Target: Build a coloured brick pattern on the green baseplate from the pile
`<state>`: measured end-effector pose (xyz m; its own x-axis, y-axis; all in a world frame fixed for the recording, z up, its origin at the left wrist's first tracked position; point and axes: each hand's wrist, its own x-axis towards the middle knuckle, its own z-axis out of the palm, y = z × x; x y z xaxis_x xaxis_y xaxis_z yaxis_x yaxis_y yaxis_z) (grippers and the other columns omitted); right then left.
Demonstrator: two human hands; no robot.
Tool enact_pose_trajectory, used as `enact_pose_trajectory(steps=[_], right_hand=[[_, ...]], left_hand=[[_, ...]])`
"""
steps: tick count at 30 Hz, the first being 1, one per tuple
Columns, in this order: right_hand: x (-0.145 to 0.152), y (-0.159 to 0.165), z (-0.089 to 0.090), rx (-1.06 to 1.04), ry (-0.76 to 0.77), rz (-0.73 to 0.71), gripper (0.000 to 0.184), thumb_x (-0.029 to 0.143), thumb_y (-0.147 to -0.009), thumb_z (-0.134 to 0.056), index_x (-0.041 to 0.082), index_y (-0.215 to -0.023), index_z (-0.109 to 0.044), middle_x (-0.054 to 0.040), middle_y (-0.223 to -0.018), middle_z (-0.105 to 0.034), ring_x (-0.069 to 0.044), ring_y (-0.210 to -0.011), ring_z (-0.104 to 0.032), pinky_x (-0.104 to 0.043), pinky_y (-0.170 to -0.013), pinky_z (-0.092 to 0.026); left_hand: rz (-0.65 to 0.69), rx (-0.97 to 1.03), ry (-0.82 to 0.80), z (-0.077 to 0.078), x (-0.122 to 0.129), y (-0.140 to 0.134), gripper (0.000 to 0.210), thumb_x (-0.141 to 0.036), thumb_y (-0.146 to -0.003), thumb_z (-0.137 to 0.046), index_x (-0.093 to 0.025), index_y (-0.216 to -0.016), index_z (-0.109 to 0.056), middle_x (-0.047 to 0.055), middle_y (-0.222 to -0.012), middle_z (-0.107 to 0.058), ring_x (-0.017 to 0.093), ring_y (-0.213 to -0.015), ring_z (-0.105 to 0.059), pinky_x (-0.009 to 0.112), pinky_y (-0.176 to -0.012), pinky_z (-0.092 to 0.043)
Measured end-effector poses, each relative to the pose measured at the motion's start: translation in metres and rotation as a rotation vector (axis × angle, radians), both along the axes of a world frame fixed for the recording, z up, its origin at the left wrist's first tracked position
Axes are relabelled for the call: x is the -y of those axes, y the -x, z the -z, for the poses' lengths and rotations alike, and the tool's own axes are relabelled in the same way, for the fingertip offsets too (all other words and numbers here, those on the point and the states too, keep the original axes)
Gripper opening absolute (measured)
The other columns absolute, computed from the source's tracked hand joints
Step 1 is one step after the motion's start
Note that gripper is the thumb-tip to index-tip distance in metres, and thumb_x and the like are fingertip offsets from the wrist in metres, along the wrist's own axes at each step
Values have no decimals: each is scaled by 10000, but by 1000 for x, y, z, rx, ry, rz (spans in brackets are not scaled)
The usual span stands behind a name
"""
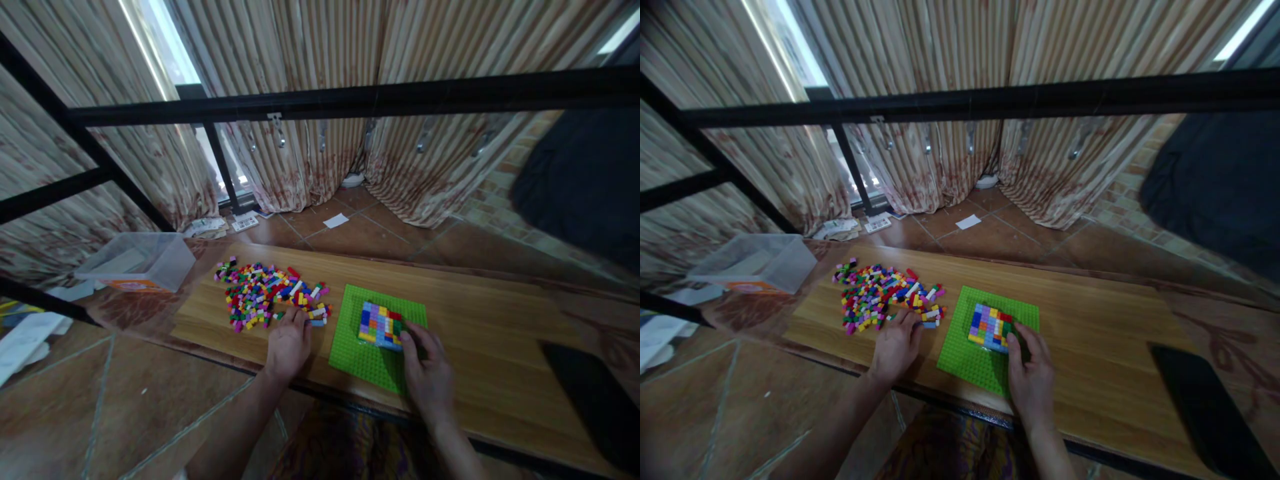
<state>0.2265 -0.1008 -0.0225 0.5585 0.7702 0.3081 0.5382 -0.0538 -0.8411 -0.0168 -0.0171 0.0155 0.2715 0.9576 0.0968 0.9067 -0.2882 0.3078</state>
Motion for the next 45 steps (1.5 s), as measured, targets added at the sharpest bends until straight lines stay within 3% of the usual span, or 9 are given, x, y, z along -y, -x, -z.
enact_pose_trajectory(steps=[4, 10, 19, 25, 29, 32, 34, 38, 45], right_hand=[[0, 0, -1, -2, 9, -11, 385, 495, -897, -519, 192, -1084, -667, -116, -1127, -652, -243, -1059, -599, -440, -975, -444], [1, -4, 3, 16, 20, -14, 391, 504, -895, -518, 192, -1078, -668, -117, -1114, -657, -243, -1040, -605, -425, -963, -451], [1, -5, 5, 61, 23, 21, 405, 513, -890, -524, 174, -1049, -680, -111, -1080, -677, -236, -999, -621, -415, -926, -469], [4, -9, 6, 179, -3, 24, 372, 461, -913, -516, 164, -1065, -679, -122, -1063, -681, -245, -977, -629, -428, -904, -481], [4, 12, -10, 511, -179, -75, 216, 274, -913, -562, 183, -1071, -678, -94, -1047, -689, -212, -970, -619, -385, -918, -476], [-10, 45, -25, 581, -264, -253, 207, 173, -903, -567, 195, -1082, -669, -67, -1018, -682, -180, -949, -610, -334, -887, -485], [-27, 67, -30, 573, -229, -325, 194, 180, -919, -536, 185, -1057, -672, -69, -986, -670, -188, -941, -597, -337, -867, -489], [-61, 98, -28, 584, 4, -401, 228, 185, -923, -494, 180, -1040, -689, -88, -1012, -644, -223, -951, -552, -368, -849, -478], [-84, 112, -21, 657, 215, -425, 244, 153, -868, -514, 194, -1036, -686, -101, -1009, -620, -251, -920, -510, -398, -840, -438]], left_hand=[[33, 43, -1, 2, 1, 2, 150, -178, -910, -524, -198, -1037, -602, 78, -1125, -622, 215, -1010, -618, 302, -830, -491], [40, 115, -21, 9, -1, 4, 95, -134, -898, -518, -191, -899, -594, 73, -1066, -634, 202, -971, -620, 303, -849, -499], [62, 287, -204, 19, -1, 19, 68, -171, -920, -498, -197, -938, -558, 61, -975, -633, 202, -897, -624, 313, -789, -517], [47, 295, -225, 24, 3, 28, 84, -168, -921, -500, -205, -960, -565, 43, -911, -647, 195, -855, -630, 295, -743, -509], [-24, 304, -217, 27, 7, 43, 106, -167, -929, -483, -212, -951, -577, 41, -937, -655, 182, -854, -628, 279, -736, -498], [-56, 327, -218, 31, 9, 49, 101, -172, -931, -479, -209, -924, -573, 36, -913, -644, 177, -825, -618, 278, -724, -494], [-71, 356, -230, 34, 8, 50, 93, -164, -921, -487, -208, -933, -568, 37, -919, -637, 178, -836, -615, 281, -732, -496], [-72, 423, -242, 36, 8, 49, 82, -157, -890, -527, -205, -947, -559, 50, -960, -620, 181, -874, -615, 281, -745, -508], [-13, 502, -220, 32, 10, 51, 135, -137, -862, -539, -201, -977, -569, 75, -1050, -609, 195, -994, -611, 316, -858, -519]])
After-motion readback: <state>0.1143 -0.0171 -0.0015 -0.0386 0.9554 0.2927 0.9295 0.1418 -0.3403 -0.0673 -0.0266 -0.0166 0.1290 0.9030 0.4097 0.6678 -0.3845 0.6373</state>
